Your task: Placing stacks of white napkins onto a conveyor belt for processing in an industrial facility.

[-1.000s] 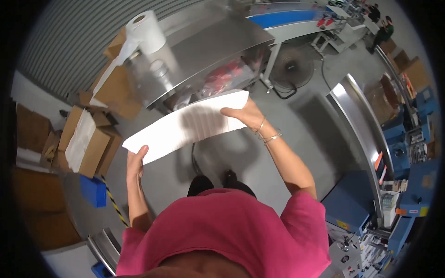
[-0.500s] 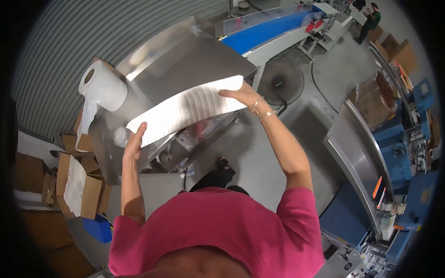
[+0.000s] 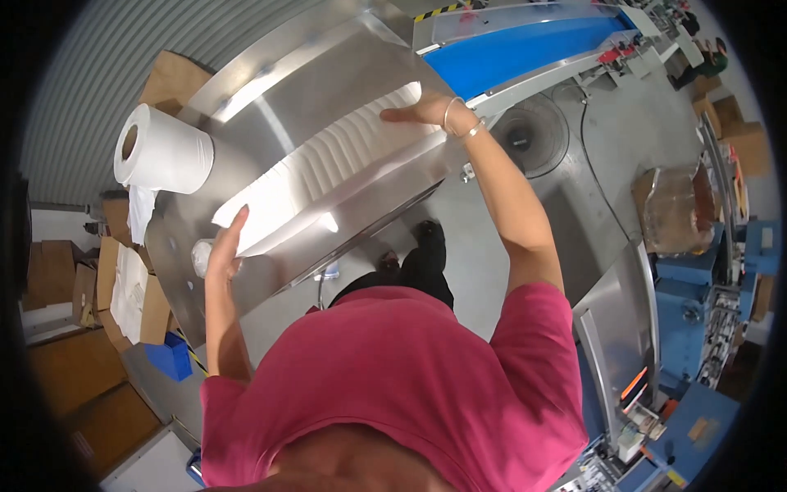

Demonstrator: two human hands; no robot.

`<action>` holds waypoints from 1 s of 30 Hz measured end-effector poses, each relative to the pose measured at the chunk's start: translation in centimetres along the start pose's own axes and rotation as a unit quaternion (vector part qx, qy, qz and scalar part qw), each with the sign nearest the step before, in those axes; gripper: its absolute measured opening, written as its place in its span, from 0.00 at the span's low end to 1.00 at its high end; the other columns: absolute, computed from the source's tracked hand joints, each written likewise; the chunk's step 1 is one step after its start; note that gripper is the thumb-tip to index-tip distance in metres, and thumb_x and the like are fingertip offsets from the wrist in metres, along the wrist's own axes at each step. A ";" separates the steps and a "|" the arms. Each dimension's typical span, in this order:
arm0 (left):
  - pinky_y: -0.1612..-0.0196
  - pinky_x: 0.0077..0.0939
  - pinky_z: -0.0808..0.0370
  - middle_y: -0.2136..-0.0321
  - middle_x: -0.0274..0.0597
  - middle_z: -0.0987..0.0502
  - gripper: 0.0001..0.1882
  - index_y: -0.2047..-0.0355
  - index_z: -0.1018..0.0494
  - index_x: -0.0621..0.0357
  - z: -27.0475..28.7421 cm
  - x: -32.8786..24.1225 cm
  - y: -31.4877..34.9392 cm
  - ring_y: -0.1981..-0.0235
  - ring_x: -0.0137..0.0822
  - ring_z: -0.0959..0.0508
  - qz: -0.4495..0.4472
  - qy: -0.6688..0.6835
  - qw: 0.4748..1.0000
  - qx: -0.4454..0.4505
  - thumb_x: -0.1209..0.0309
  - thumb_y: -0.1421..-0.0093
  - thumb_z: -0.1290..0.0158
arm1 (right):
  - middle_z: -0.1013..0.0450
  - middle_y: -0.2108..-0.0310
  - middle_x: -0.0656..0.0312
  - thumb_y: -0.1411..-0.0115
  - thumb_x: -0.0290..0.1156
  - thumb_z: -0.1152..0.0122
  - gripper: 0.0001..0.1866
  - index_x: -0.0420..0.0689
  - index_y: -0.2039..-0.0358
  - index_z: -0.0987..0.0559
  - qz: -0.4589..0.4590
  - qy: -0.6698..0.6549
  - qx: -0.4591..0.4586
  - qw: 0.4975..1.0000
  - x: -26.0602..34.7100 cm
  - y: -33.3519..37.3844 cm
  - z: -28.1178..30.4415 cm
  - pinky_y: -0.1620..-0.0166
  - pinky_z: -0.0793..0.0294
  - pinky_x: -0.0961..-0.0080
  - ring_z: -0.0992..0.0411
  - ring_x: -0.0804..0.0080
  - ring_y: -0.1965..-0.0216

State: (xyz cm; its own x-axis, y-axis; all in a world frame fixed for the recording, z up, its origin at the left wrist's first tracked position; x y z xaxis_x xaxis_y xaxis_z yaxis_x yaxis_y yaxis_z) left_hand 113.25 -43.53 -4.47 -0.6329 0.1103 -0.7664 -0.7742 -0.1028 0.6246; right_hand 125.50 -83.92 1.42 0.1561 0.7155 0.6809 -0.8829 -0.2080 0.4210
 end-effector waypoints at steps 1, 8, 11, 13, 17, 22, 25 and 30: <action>0.45 0.27 0.42 0.47 0.48 0.36 0.40 0.44 0.44 0.68 0.3 0.0 -0.2 0.46 0.37 0.37 -0.032 0.077 0.996 0.007 0.53 0.48 0.44 | 0.31 0.54 0.51 0.56 0.55 0.36 0.34 0.41 0.55 0.25 -0.003 0.003 0.004 1.000 -0.5 0.1 -0.1 0.51 0.37 0.75 0.33 0.63 0.53; 0.42 0.27 0.45 0.47 0.50 0.37 0.43 0.44 0.47 0.73 0.5 -0.8 2.1 0.44 0.38 0.39 -0.037 0.076 0.993 -0.079 0.58 0.50 0.40 | 0.29 0.66 0.62 0.44 0.49 0.45 0.27 0.38 0.55 0.28 0.007 -0.144 -0.128 0.981 -7.0 -3.3 0.9 0.61 0.33 0.82 0.34 0.78 0.65; 0.39 0.30 0.51 0.46 0.52 0.39 0.48 0.44 0.51 0.76 1.4 1.6 1.4 0.42 0.40 0.42 0.024 0.048 0.988 -0.142 0.57 0.53 0.38 | 0.29 0.66 0.64 0.43 0.49 0.48 0.27 0.34 0.57 0.27 -0.075 -0.256 -0.042 0.963 -6.2 -2.1 0.4 0.63 0.33 0.84 0.33 0.79 0.66; 0.39 0.31 0.53 0.45 0.54 0.40 0.49 0.43 0.52 0.76 0.7 1.3 1.9 0.41 0.41 0.44 0.008 0.058 0.989 -0.133 0.57 0.54 0.38 | 0.28 0.65 0.63 0.42 0.48 0.48 0.27 0.35 0.56 0.28 -0.058 -0.309 -0.024 0.949 -7.2 -3.0 0.1 0.62 0.33 0.83 0.32 0.78 0.65; 0.38 0.32 0.55 0.44 0.54 0.41 0.50 0.43 0.51 0.75 0.9 1.1 2.9 0.39 0.41 0.46 0.042 0.072 0.982 -0.170 0.56 0.55 0.37 | 0.27 0.65 0.59 0.43 0.45 0.47 0.26 0.34 0.56 0.29 -0.061 -0.464 0.010 0.884 -6.8 -3.1 0.4 0.63 0.30 0.80 0.29 0.74 0.67; 0.39 0.33 0.53 0.45 0.51 0.39 0.46 0.44 0.47 0.70 0.9 0.8 3.2 0.41 0.40 0.43 0.065 0.069 0.974 -0.205 0.58 0.55 0.37 | 0.27 0.63 0.56 0.43 0.44 0.48 0.25 0.33 0.55 0.30 -0.105 -0.487 0.036 0.867 -7.9 -3.4 1.3 0.60 0.29 0.75 0.27 0.69 0.65; 0.41 0.33 0.48 0.47 0.49 0.37 0.44 0.44 0.46 0.69 1.5 1.4 2.9 0.43 0.40 0.41 0.039 0.088 0.977 -0.188 0.58 0.55 0.37 | 0.26 0.67 0.51 0.45 0.43 0.47 0.25 0.32 0.57 0.29 -0.053 -0.174 -0.035 0.983 -8.8 -3.9 3.0 0.61 0.28 0.73 0.27 0.65 0.65; 0.44 0.32 0.43 0.48 0.43 0.35 0.41 0.45 0.43 0.66 2.5 2.3 1.8 0.46 0.37 0.37 0.032 0.085 0.985 -0.149 0.57 0.53 0.39 | 0.27 0.66 0.55 0.47 0.42 0.43 0.20 0.43 0.58 0.29 -0.012 -0.382 -0.052 0.923 -15.5 -7.1 4.9 0.62 0.26 0.70 0.28 0.60 0.62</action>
State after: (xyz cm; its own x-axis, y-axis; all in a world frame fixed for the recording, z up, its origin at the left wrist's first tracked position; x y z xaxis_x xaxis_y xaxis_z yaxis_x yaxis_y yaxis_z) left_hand 110.38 -40.96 -4.70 -0.6501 -0.0694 -0.7567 -0.6798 -0.3918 0.6200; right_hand 131.50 -96.79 -9.17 0.4085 0.0313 0.9122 -0.9063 -0.1051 0.4094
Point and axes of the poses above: each hand's wrist, its own y-axis away from the middle knuckle, its own z-axis out of the back of the hand, x = y × z, the point moved 6 cm from there along -y, towards the middle knuckle
